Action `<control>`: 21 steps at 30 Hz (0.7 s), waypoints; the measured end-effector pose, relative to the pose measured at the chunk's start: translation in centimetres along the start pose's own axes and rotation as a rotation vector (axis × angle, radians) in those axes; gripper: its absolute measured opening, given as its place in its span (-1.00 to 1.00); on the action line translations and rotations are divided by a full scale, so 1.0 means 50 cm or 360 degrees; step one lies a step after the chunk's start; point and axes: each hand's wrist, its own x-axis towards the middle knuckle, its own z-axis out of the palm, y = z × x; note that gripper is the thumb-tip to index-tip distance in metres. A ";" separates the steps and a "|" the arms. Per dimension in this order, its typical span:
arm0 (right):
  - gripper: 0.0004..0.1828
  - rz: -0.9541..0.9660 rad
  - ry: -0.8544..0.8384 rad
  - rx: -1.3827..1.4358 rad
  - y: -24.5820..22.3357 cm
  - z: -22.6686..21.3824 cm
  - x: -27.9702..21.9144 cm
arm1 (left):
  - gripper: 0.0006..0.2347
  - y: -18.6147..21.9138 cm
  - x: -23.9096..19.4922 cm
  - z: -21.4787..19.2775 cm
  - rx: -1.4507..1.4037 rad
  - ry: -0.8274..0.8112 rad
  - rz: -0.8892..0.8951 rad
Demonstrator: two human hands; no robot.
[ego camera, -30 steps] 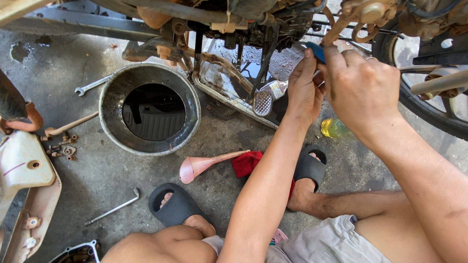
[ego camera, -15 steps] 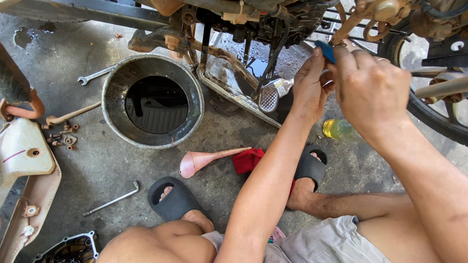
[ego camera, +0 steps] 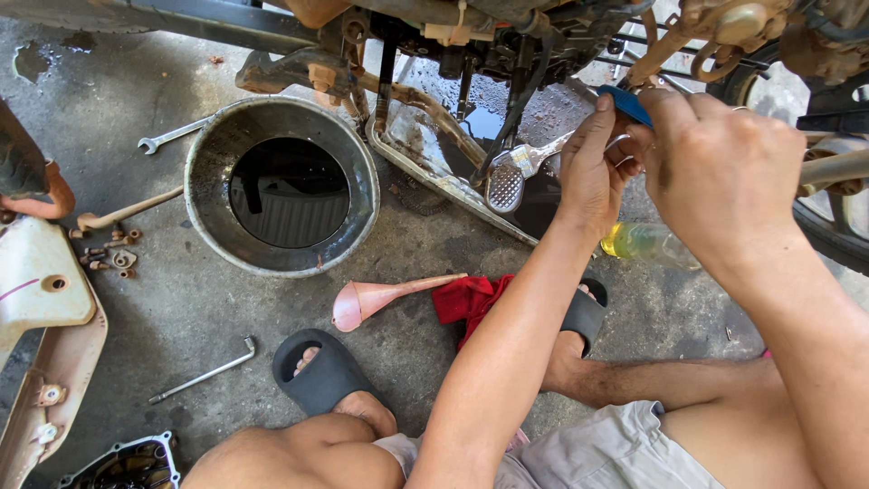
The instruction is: The person works on the underside of a motorcycle, using a wrench and a screwdriver to loosen and tighten bolts on the engine area. A metal tray and a bucket are positioned below to catch draining fluids.
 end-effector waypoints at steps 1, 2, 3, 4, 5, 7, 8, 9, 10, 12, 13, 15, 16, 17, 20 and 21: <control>-0.68 0.0001 0.0000 -0.0007 0.002 0.003 -0.001 | -0.79 0.005 -0.001 0.006 -0.0005 -0.0004 -0.0003; -0.69 0.0014 0.0032 -0.0023 0.003 0.006 -0.002 | -0.80 0.010 -0.003 0.013 0.0021 -0.0043 0.0013; -0.69 0.0025 0.0065 -0.0037 0.003 0.009 -0.003 | -0.82 0.016 -0.005 0.018 0.0046 -0.0078 0.0032; -0.69 0.0023 0.0065 -0.0041 -0.005 0.019 0.006 | -0.82 0.012 0.005 0.009 0.0042 -0.0080 0.0032; -0.71 0.0009 0.0102 -0.0023 -0.015 0.027 0.012 | -0.82 0.008 0.012 0.000 0.0038 0.0014 0.0016; -0.70 0.0002 0.0141 -0.0009 -0.029 0.033 0.018 | -0.82 0.007 0.016 -0.017 0.0036 0.0101 -0.0003; -0.72 -0.0031 0.0154 -0.0022 -0.033 0.031 0.018 | -0.83 0.009 0.015 -0.025 0.0067 0.0115 -0.0034; -0.73 -0.0071 0.0161 -0.0030 -0.038 0.030 0.017 | -0.83 0.012 0.012 -0.035 0.0097 0.0139 -0.0065; -0.73 -0.0071 0.0157 -0.0030 -0.028 0.027 0.010 | -0.83 0.009 0.016 -0.024 0.0096 0.0141 -0.0068; -0.74 0.0003 0.0170 -0.0116 -0.014 0.021 -0.004 | -0.82 0.008 0.018 -0.008 0.0047 -0.0052 -0.0028; -0.74 -0.0005 0.0173 -0.0112 -0.023 0.034 0.001 | -0.82 0.011 0.020 -0.012 0.0045 -0.0046 -0.0020; -0.73 -0.0059 0.0318 -0.0110 -0.039 0.058 0.010 | -0.81 0.015 0.022 -0.019 0.0086 0.0117 -0.0019; -0.73 -0.0066 0.0319 -0.0105 -0.035 0.046 0.005 | -0.81 0.012 0.016 -0.020 0.0085 0.0123 -0.0013; -0.74 -0.0060 0.0228 -0.0207 -0.034 0.035 0.002 | -0.83 0.012 0.012 -0.023 0.0110 0.0077 -0.0005; -0.71 -0.0056 0.0214 -0.0310 -0.031 0.032 -0.007 | -0.86 0.017 0.010 -0.017 0.0153 0.0040 -0.0009; -0.69 -0.0057 0.0296 -0.0325 -0.024 0.035 -0.010 | -0.86 0.016 0.011 -0.007 0.0160 0.0037 -0.0021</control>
